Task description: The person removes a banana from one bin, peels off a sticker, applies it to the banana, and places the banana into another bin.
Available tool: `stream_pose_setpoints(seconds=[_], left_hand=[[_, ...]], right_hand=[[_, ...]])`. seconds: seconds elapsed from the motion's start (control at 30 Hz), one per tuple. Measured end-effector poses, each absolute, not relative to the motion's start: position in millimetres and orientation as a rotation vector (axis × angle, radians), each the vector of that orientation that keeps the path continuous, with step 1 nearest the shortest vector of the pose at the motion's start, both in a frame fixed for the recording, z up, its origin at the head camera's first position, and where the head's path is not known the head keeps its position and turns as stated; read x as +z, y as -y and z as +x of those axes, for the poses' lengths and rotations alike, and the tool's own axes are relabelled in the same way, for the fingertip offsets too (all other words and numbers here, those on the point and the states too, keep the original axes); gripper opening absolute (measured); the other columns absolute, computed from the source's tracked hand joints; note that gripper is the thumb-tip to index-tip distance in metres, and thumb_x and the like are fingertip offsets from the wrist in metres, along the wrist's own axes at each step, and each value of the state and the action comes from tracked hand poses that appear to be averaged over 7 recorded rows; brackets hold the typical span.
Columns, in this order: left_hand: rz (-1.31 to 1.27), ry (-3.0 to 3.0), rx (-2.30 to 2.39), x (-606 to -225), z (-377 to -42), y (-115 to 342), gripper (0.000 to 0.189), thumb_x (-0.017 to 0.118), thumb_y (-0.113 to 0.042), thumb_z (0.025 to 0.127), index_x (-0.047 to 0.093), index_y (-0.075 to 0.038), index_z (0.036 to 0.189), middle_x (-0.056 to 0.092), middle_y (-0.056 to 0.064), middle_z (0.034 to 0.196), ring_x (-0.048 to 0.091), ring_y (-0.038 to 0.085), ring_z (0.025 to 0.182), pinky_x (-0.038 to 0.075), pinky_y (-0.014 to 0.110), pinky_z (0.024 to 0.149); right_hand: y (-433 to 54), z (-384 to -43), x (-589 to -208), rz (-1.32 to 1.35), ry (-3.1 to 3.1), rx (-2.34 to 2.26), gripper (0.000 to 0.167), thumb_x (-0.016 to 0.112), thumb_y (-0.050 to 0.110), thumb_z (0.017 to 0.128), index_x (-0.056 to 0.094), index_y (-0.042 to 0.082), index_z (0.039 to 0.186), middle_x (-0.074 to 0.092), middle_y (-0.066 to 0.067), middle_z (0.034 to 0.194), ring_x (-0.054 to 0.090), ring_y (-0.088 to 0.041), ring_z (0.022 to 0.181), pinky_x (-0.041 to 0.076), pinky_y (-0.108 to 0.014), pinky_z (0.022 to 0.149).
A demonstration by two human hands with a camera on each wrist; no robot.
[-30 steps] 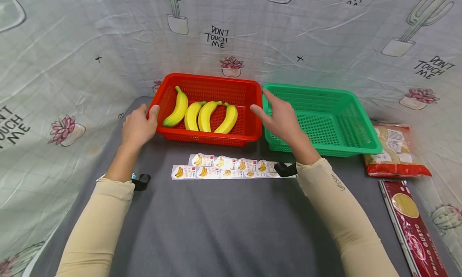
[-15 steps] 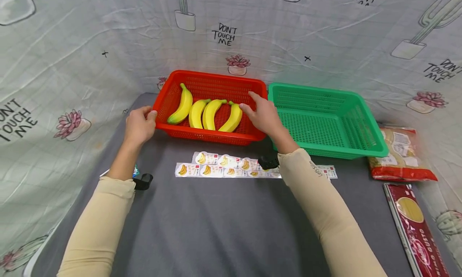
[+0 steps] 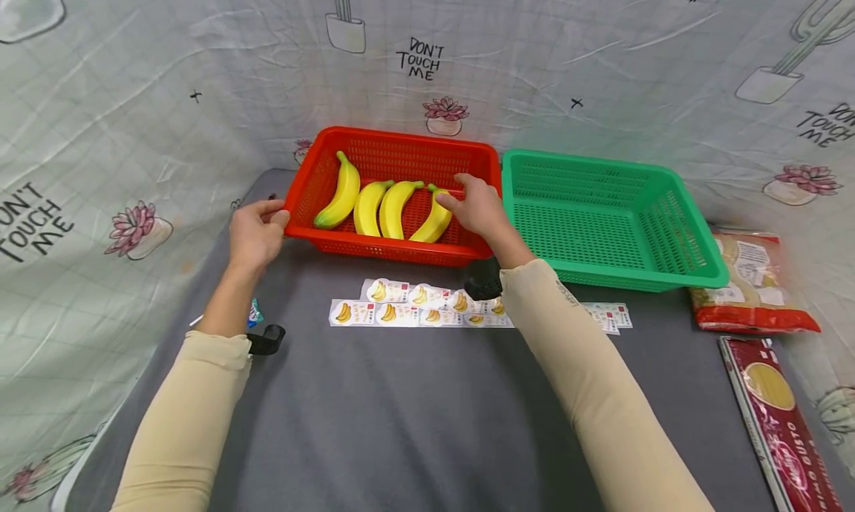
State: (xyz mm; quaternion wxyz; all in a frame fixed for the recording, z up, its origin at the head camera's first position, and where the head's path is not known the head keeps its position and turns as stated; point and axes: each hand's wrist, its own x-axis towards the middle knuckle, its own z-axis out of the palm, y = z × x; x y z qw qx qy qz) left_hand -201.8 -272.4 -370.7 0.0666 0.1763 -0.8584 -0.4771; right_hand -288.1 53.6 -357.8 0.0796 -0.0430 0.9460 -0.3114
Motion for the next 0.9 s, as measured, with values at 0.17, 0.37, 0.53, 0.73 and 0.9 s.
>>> stream_pose_setpoints(seconds=[0.17, 0.37, 0.53, 0.73, 0.9], left_hand=[[0.560, 2.471, -1.585, -375.3, -202.7, 273.9, 0.040, 0.054, -0.019, 0.105, 0.060, -0.001, 0.139, 0.062, 0.011, 0.115, 0.057, -0.001, 0.075, 0.050, 0.009, 0.067], [0.606, 2.381, -1.704, -379.9, -204.6, 274.7, 0.041, 0.056, -0.020, 0.105, 0.059, -0.001, 0.141, 0.060, 0.000, 0.105, 0.058, 0.001, 0.075, 0.052, 0.010, 0.069], [0.645, 2.308, -1.790, -382.2, -205.2, 275.4, 0.042, 0.057, -0.020, 0.104, 0.058, -0.002, 0.142, 0.059, -0.006, 0.098, 0.057, 0.003, 0.076, 0.052, 0.010, 0.068], [0.663, 2.168, -1.957, -382.1, -205.0, 277.1, 0.043, 0.060, -0.017, 0.102, 0.057, 0.000, 0.142, 0.061, -0.007, 0.093, 0.056, 0.005, 0.073, 0.051, 0.011, 0.066], [0.706, 2.072, -2.048, -382.4, -204.0, 276.9, 0.043, 0.063, -0.018, 0.101, 0.059, 0.000, 0.140, 0.063, -0.007, 0.092, 0.056, 0.005, 0.071, 0.050, 0.013, 0.064]], right_hand=[[-44.5, -296.0, -362.9, -0.073, -2.804, -0.921, 0.071, 0.065, 0.042, 0.099, 0.038, 0.011, 0.157, 0.046, -0.012, 0.158, 0.051, -0.032, 0.139, 0.046, -0.048, 0.113], [-38.9, -302.9, -370.2, -0.046, -2.763, -0.882, 0.070, 0.065, 0.041, 0.099, 0.038, 0.013, 0.157, 0.045, -0.013, 0.159, 0.047, -0.033, 0.141, 0.044, -0.049, 0.115], [-37.3, -306.5, -376.0, -0.042, -2.745, -0.897, 0.067, 0.065, 0.038, 0.100, 0.040, 0.011, 0.155, 0.047, -0.014, 0.156, 0.049, -0.033, 0.137, 0.045, -0.047, 0.114], [-36.7, -312.4, -382.4, -0.008, -2.685, -0.974, 0.063, 0.063, 0.034, 0.101, 0.041, 0.009, 0.154, 0.049, -0.014, 0.154, 0.056, -0.031, 0.127, 0.053, -0.043, 0.105], [-36.5, -318.3, -385.4, 0.147, -2.535, -1.169, 0.060, 0.064, 0.029, 0.101, 0.041, 0.011, 0.154, 0.051, -0.016, 0.148, 0.066, -0.030, 0.115, 0.061, -0.043, 0.085]])
